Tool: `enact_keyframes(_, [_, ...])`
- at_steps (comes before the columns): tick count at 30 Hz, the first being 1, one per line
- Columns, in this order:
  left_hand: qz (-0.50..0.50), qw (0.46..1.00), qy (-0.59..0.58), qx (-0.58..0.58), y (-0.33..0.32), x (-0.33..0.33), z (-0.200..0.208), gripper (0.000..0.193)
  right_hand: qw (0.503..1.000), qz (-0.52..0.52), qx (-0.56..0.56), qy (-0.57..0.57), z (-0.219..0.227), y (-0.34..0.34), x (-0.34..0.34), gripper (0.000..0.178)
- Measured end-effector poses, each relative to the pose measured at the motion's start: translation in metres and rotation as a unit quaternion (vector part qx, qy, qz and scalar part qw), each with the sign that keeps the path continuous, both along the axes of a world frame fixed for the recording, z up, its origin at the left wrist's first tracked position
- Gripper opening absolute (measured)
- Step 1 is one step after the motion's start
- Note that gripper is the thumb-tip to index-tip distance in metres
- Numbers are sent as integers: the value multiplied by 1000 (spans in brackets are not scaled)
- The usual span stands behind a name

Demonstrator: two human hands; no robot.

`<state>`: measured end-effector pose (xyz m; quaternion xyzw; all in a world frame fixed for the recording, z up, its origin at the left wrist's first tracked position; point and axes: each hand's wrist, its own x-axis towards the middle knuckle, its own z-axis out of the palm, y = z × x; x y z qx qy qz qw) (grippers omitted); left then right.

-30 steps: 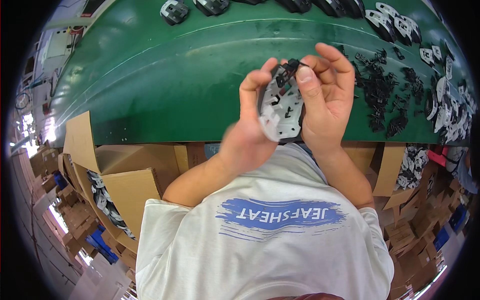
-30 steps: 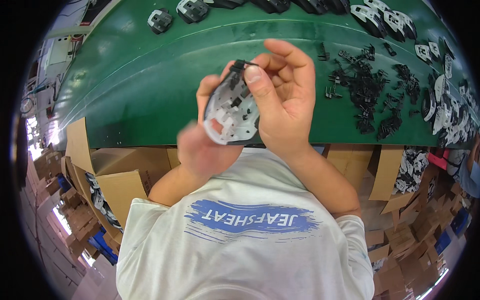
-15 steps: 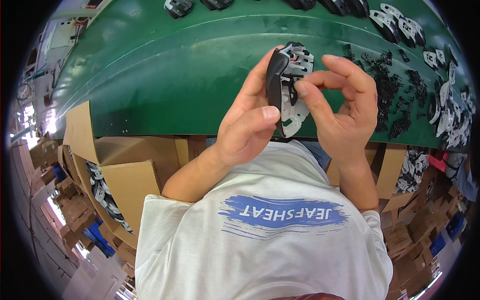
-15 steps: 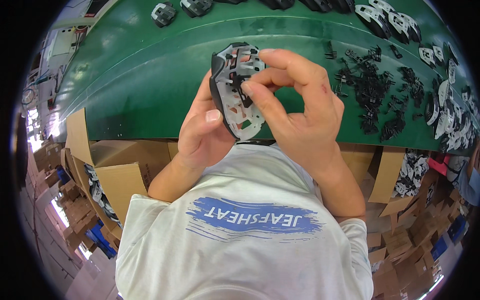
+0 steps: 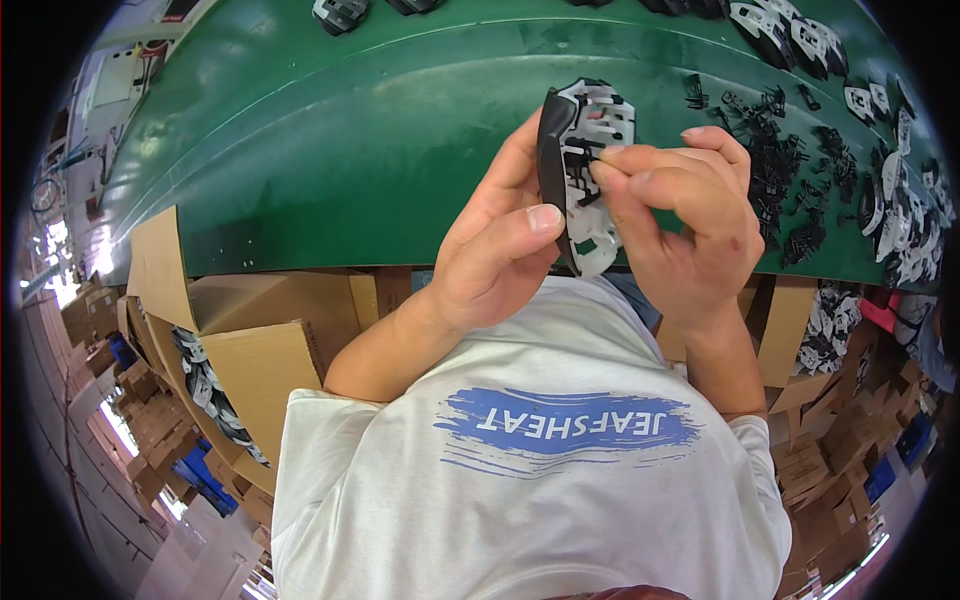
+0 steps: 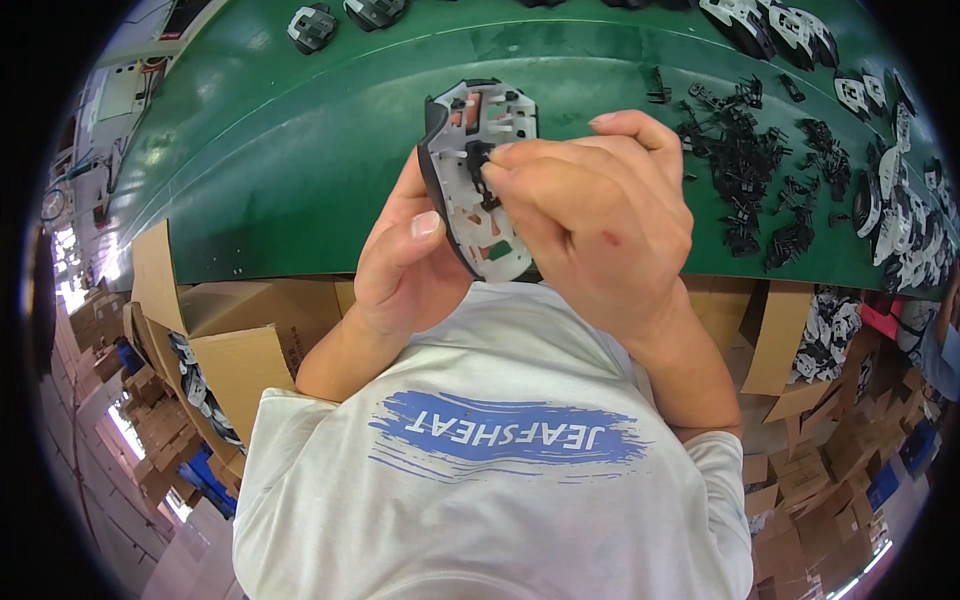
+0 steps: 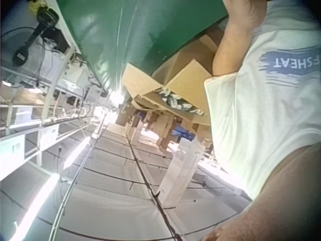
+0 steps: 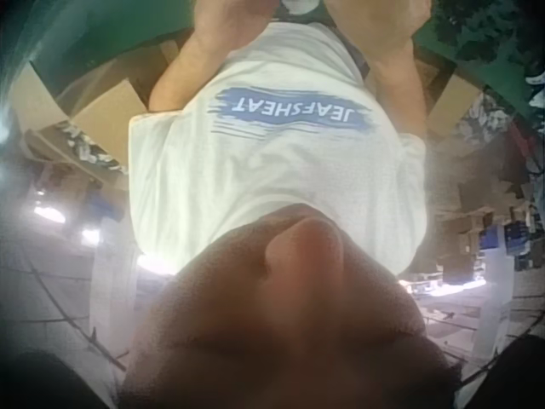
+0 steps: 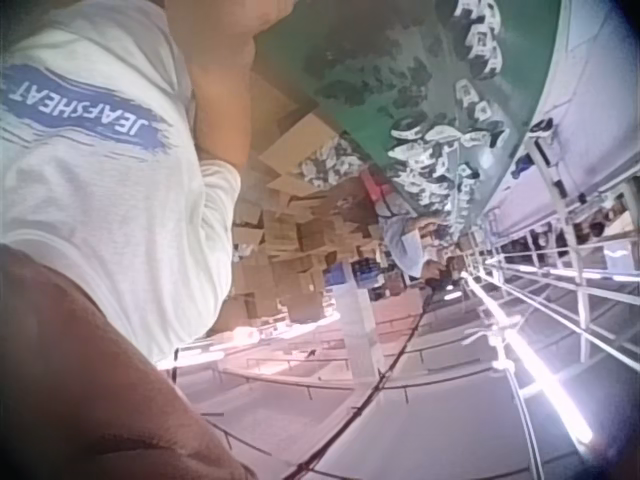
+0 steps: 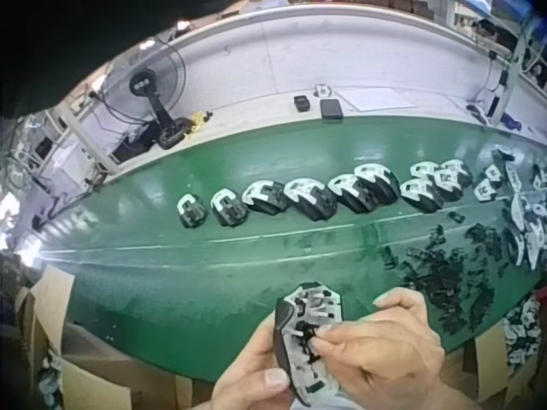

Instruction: The person assembles computer mouse shells by picking up each shell and an internal component, pressing the component into the shell by hand, and placing the assembled shell into a cardboard box.

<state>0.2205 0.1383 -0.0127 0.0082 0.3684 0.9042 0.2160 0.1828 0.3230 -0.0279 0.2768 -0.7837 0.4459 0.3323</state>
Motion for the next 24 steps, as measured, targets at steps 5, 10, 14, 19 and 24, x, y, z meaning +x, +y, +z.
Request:
enact_keyframes(5, [-4, 997, -41, 63, 0, 2, -5, 80, 998, -18, 54, -28, 0, 5, 9, 29])
enact_keyframes(10, [-13, 999, -29, -25, 7, 5, -3, 79, 996, -5, 81, -47, 5, 12, 5, 25])
enact_keyframes(14, [-18, 998, -55, -8, 4, 5, -12, 78, 987, 27, 118, -104, 11, 17, 6, 22])
enact_keyframes(19, [-7, 996, -85, 22, 4, 1, -11, 83, 984, 22, -25, -176, 6, 18, 10, 32])
enact_keyframes(24, [-51, 992, -115, 6, 6, 6, -3, 79, 917, 67, -176, -351, -2, 24, 20, 42])
